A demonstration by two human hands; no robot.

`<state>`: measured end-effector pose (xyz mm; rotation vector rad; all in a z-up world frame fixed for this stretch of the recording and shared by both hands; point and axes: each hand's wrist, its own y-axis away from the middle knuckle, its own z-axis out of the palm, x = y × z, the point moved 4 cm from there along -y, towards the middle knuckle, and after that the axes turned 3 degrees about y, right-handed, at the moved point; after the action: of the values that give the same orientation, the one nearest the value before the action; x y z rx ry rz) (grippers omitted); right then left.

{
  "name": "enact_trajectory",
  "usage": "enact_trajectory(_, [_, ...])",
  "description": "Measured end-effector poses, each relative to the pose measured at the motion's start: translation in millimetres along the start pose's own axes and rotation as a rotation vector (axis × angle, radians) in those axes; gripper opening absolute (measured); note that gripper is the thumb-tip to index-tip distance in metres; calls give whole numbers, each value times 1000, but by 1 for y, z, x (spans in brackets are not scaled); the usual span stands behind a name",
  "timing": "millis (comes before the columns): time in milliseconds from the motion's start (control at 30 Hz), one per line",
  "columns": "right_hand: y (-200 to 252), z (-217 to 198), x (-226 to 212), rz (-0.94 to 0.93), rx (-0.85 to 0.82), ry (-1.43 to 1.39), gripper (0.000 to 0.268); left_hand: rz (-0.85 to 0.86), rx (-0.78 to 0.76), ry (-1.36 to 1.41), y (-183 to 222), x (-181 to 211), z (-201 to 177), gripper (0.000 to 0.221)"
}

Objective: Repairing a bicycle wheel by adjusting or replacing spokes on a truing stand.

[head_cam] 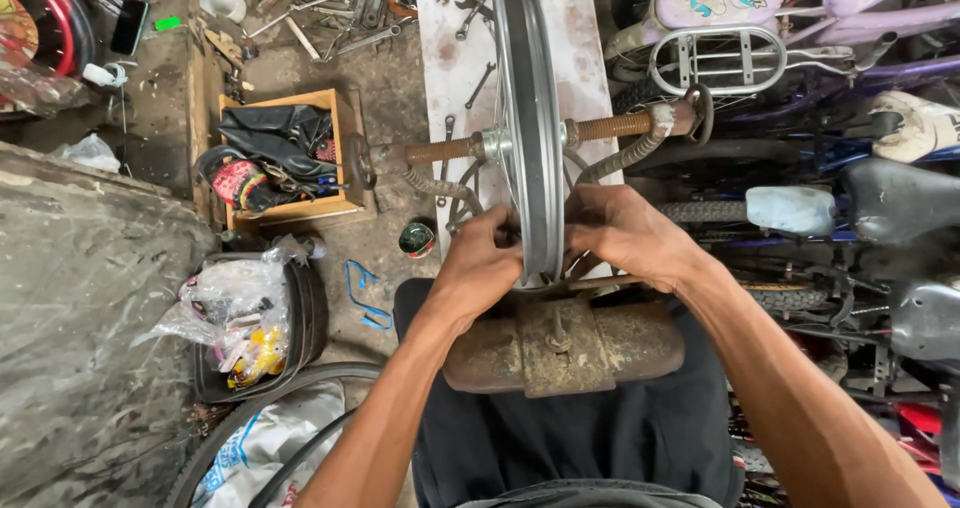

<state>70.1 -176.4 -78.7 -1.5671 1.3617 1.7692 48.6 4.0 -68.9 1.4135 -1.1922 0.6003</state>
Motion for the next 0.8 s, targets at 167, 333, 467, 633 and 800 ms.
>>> enact_trajectory(167, [2,5,-10,87,-4,-27,34,132,-26,-30,0,-5,0,31])
enact_trajectory(333, [-1,4,-4,63,-49,-27,37,47,-2,-46,3,-2,0,26])
enact_trajectory(467, [2,8,-13,85,-48,50,38,-142,-21,125,3,-8,-1,26])
enact_trajectory(633, [2,8,-8,188,-7,212,35,-50,-15,201,-6,-25,0,26])
enact_trajectory(800, [-1,10,-13,152,42,343,30,-56,71,-34,2,-11,-4,20])
